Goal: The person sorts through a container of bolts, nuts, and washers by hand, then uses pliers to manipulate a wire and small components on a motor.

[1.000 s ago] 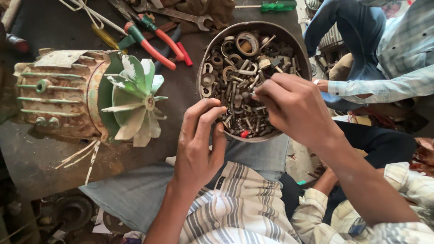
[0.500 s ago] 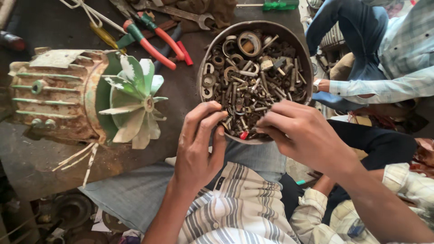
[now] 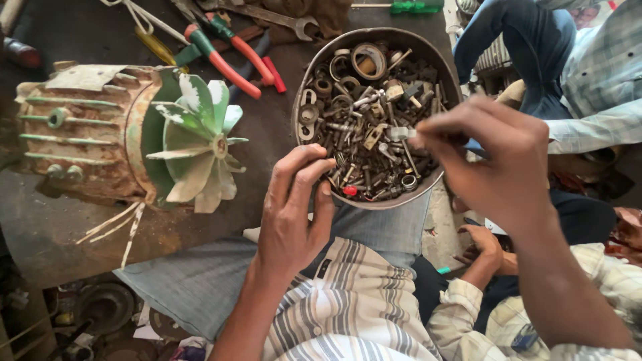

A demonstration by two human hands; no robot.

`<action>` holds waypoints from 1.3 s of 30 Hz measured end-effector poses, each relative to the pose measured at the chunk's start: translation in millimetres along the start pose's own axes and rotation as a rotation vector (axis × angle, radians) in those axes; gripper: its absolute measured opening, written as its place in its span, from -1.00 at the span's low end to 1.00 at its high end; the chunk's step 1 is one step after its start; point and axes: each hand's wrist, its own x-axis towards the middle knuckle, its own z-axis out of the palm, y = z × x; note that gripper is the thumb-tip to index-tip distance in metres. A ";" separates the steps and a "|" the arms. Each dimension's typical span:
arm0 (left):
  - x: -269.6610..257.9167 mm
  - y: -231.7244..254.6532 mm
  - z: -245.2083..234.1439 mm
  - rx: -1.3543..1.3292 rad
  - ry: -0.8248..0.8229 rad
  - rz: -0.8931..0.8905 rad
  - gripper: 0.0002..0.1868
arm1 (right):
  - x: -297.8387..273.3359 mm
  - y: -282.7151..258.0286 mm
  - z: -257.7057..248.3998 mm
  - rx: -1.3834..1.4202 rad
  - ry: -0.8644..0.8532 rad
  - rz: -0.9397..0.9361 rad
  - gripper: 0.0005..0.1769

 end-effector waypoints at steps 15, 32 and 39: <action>1.1 4.9 2.8 -0.006 0.029 -0.021 -0.72 | 14.3 1.2 28.0 -0.223 -0.100 -0.214 -0.88; -3.0 5.7 7.1 0.038 0.035 -0.022 -0.70 | -13.3 -8.5 46.9 -0.011 -0.046 -0.085 -0.88; -1.5 4.9 5.0 0.009 0.026 -0.030 -0.72 | 14.3 7.0 18.1 -0.042 0.174 -0.027 -0.90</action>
